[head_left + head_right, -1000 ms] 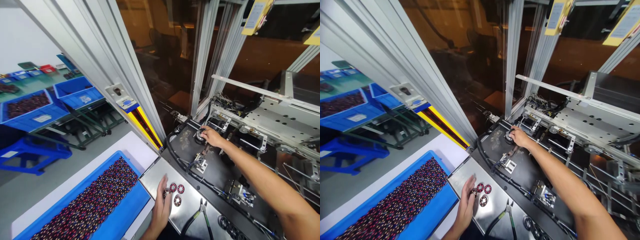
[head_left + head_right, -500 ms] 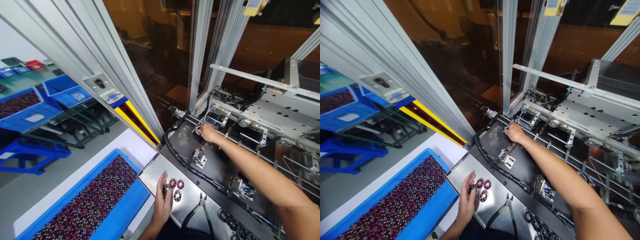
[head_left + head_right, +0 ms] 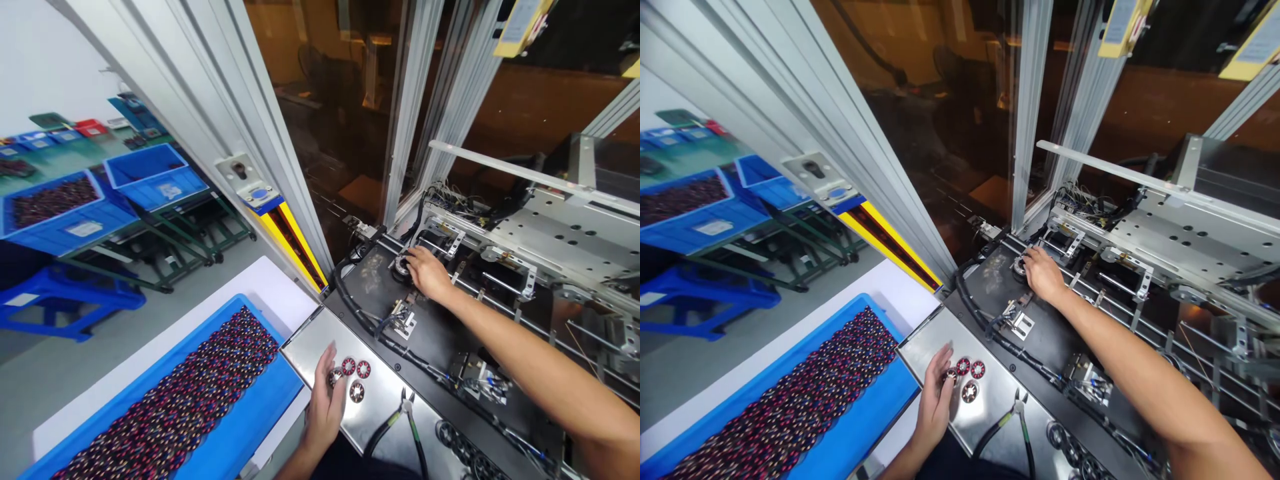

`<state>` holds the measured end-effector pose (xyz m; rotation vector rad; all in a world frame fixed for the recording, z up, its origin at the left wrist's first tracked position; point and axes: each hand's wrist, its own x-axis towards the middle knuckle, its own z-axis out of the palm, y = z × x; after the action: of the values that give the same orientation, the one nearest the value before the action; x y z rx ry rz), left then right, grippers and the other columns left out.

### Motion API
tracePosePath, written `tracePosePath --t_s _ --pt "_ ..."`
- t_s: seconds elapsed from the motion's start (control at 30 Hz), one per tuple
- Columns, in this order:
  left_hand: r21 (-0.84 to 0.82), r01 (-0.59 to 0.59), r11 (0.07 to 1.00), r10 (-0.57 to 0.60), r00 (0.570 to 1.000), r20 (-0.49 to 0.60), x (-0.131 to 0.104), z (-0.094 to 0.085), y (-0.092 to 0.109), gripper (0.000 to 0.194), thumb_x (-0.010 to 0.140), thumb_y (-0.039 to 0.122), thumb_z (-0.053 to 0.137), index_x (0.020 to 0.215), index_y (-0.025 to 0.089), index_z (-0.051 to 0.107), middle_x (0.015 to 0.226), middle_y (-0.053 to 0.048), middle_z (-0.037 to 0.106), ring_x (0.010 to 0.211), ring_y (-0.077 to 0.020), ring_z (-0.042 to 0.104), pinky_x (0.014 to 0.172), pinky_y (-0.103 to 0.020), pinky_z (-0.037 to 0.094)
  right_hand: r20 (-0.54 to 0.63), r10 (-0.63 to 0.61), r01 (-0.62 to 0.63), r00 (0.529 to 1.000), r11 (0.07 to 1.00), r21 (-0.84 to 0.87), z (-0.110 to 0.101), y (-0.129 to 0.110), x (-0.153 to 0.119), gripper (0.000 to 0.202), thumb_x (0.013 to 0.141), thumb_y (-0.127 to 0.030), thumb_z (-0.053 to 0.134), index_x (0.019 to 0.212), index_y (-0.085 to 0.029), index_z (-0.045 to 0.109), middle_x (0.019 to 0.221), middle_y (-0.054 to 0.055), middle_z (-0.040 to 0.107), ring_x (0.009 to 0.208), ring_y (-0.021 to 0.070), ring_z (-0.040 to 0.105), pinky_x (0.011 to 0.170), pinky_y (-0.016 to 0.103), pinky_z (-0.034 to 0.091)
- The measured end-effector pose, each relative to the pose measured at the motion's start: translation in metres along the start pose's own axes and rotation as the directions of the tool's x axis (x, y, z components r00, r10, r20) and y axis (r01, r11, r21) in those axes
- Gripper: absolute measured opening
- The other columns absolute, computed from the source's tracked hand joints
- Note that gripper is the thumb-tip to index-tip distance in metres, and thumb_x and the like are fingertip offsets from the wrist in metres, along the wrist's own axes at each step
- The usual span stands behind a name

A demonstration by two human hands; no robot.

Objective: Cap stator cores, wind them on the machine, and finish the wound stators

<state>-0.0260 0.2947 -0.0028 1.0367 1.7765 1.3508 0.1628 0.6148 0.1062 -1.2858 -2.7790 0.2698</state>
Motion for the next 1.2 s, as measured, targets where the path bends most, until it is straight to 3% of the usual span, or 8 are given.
tracePosePath --t_s 0.27,0.43,0.53,0.67,0.77,0.87,1.07,1.2 --pt "0.031 -0.093 0.995 0.093 0.995 -0.022 -0.011 -0.012 0.025 0.059 0.097 0.036 0.052 0.151 0.024 0.03 0.159 -0.014 0.035 0.146 -0.0277 0.035 0.12 -0.049 0.029 -0.065 -0.178 0.176 0.982 0.984 -0.031 -0.029 -0.019 -0.025 0.04 0.095 -0.023 0.06 0.134 -0.014 0.055 0.146 0.017 0.05 0.138 0.0336 0.043 0.108 0.058 0.041" --pt "0.106 -0.245 0.964 0.241 0.969 0.05 -0.024 -0.015 0.046 0.063 0.093 0.028 0.058 0.15 0.023 0.032 0.157 -0.014 0.038 0.145 -0.0294 0.036 0.119 -0.05 0.031 -0.307 -0.193 0.2 0.932 0.98 -0.011 -0.057 -0.064 -0.143 0.047 0.096 -0.01 0.043 0.143 -0.011 0.046 0.152 0.016 0.044 0.146 0.0261 0.032 0.116 0.05 0.035" --pt "0.115 -0.373 0.921 0.348 0.917 0.194 -0.033 -0.01 0.054 0.051 0.09 0.021 0.061 0.139 0.022 0.048 0.146 -0.014 0.051 0.138 -0.0294 0.046 0.116 -0.051 0.034 -0.391 -0.15 0.164 0.908 0.986 0.001 -0.028 -0.096 -0.245 0.03 0.097 -0.015 0.047 0.123 -0.013 0.06 0.118 0.014 0.069 0.117 0.023 0.06 0.102 0.042 0.05" --pt "0.04 -0.391 0.92 0.355 0.87 0.342 -0.044 0.011 0.064 0.034 0.085 0.02 0.067 0.119 0.022 0.064 0.127 -0.012 0.066 0.123 -0.0277 0.058 0.11 -0.049 0.043 -0.357 -0.037 0.035 0.933 0.999 -0.013 0.047 -0.11 -0.326 0.021 0.096 -0.012 0.048 0.107 -0.01 0.066 0.104 0.019 0.069 0.096 0.0276 0.065 0.077 0.043 0.058" --pt "-0.009 -0.341 0.94 0.311 0.846 0.433 -0.05 0.028 0.076 0.026 0.084 0.022 0.068 0.11 0.021 0.069 0.119 -0.011 0.071 0.116 -0.0268 0.063 0.106 -0.048 0.046 -0.301 -0.002 -0.007 0.953 1.0 -0.027 0.084 -0.112 -0.34 0.016 0.092 -0.01 0.054 0.102 -0.01 0.067 0.108 0.019 0.068 0.101 0.0317 0.064 0.08 0.049 0.056" --pt "-0.052 -0.257 0.965 0.246 0.822 0.513 -0.056 0.039 0.089 0.023 0.082 0.025 0.07 0.105 0.021 0.072 0.115 -0.011 0.072 0.113 -0.0265 0.063 0.104 -0.047 0.046 -0.238 0.016 -0.017 0.971 1.0 -0.001 0.093 -0.114 -0.337 0.016 0.09 -0.012 0.063 0.106 -0.012 0.065 0.113 0.013 0.066 0.104 0.0278 0.062 0.085 0.047 0.055" --pt "-0.1 0.106 0.989 -0.019 0.773 0.634 -0.065 0.048 0.095 0.033 0.077 0.037 0.076 0.104 0.02 0.071 0.114 -0.013 0.071 0.112 -0.0277 0.063 0.104 -0.047 0.045 -0.183 -0.058 0.085 0.981 0.986 0.145 0.077 -0.108 -0.325 0.009 0.09 -0.016 0.063 0.099 -0.015 0.064 0.096 0.004 0.067 0.091 0.0201 0.064 0.081 0.039 0.055" --pt "-0.154 0.466 0.871 -0.193 0.613 0.766 -0.068 0.055 0.099 0.055 0.077 0.06 0.071 0.108 0.015 0.065 0.086 -0.011 0.071 0.074 -0.0228 0.07 0.072 -0.042 0.057 -0.271 -0.086 0.163 0.959 0.947 0.278 0.044 -0.121 -0.309 0.023 0.091 -0.018 0.056 0.114 -0.014 0.058 0.093 0.01 0.067 0.085 0.0227 0.062 0.077 0.042 0.056"
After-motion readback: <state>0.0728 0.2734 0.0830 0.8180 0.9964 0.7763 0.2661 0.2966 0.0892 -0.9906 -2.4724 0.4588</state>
